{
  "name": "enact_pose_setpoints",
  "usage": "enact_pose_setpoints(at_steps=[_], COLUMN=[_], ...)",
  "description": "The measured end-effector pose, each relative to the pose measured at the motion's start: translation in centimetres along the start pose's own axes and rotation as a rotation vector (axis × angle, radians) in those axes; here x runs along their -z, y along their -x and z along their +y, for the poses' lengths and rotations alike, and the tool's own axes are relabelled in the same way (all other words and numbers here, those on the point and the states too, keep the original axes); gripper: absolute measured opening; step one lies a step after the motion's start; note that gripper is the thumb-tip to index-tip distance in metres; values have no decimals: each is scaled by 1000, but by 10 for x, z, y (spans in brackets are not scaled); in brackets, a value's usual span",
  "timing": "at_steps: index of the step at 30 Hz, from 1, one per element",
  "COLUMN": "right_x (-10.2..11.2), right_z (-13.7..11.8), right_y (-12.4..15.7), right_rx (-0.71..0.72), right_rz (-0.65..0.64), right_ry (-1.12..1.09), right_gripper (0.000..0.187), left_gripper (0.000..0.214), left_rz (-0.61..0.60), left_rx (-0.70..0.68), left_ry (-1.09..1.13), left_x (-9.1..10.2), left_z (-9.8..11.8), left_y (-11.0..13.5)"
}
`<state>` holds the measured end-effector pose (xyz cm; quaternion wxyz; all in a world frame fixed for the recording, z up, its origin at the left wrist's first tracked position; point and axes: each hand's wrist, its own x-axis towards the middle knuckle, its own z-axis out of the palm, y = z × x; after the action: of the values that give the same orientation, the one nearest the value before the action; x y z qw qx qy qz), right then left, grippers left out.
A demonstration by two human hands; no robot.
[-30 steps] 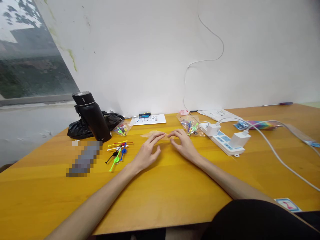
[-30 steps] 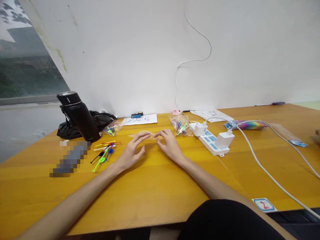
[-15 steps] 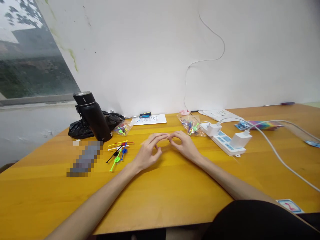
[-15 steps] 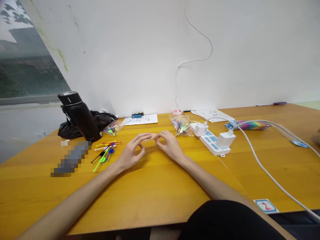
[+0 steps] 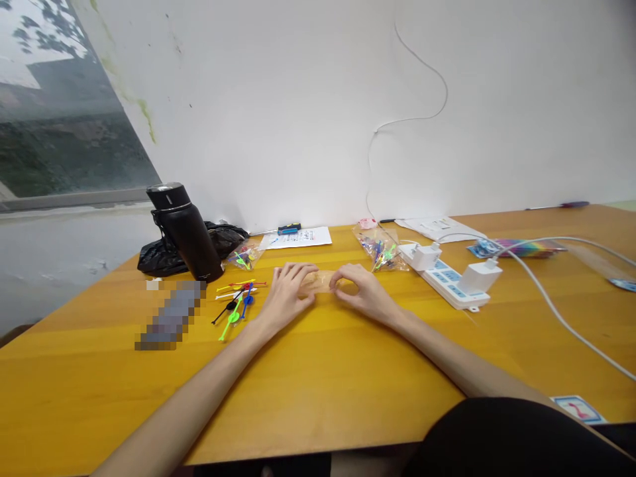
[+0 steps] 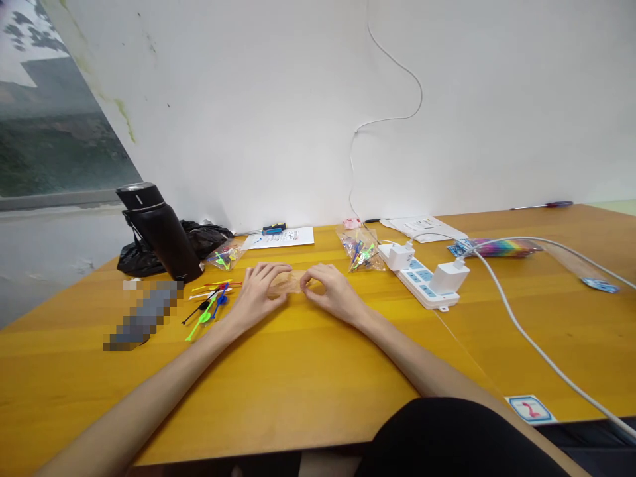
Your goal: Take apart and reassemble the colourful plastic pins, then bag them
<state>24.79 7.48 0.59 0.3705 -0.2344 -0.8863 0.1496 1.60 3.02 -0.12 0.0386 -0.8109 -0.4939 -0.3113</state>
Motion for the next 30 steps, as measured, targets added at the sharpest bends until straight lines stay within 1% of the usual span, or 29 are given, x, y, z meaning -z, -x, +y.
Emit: enact_pose_setpoints(at_steps=[3,5,10,16,19,23,26,28,30], right_x=[-1,-1,0,0,1,3,4,4,4], right_z=[0,-1,-2,-1,-2,-5,-7,-7,-8], right_y=[0,-1,-1,-1,-1,-1,-2,-2,-1], right_rx=[16,24,42,30,45,54,50,39,38], right_rz=[-15,-17,0,-4,1,24,24,1,-15], right_ry=[5,18,50,66,40,-26,-26,-12,-6], right_gripper=[7,7,11,9,10,12,11,11,12], left_gripper=[25,15,9,6,17,54,75,83,86], left_rz=[-23,-25,-14,-9,-28,-59,-62,-59,-59], left_rx=[3,19,57,94,84,4,-32,-40,-18], left_ry=[-11,-14,-41,-55,-21,100,163,186,193], left_x=[-1,-3,-5,-4,-4,-4,-2,-1,0], left_z=[-3,-6,-12,-15,-14,-9,-5,-6,-11], left_y=[0,0,1,1,2,3,3,4,4])
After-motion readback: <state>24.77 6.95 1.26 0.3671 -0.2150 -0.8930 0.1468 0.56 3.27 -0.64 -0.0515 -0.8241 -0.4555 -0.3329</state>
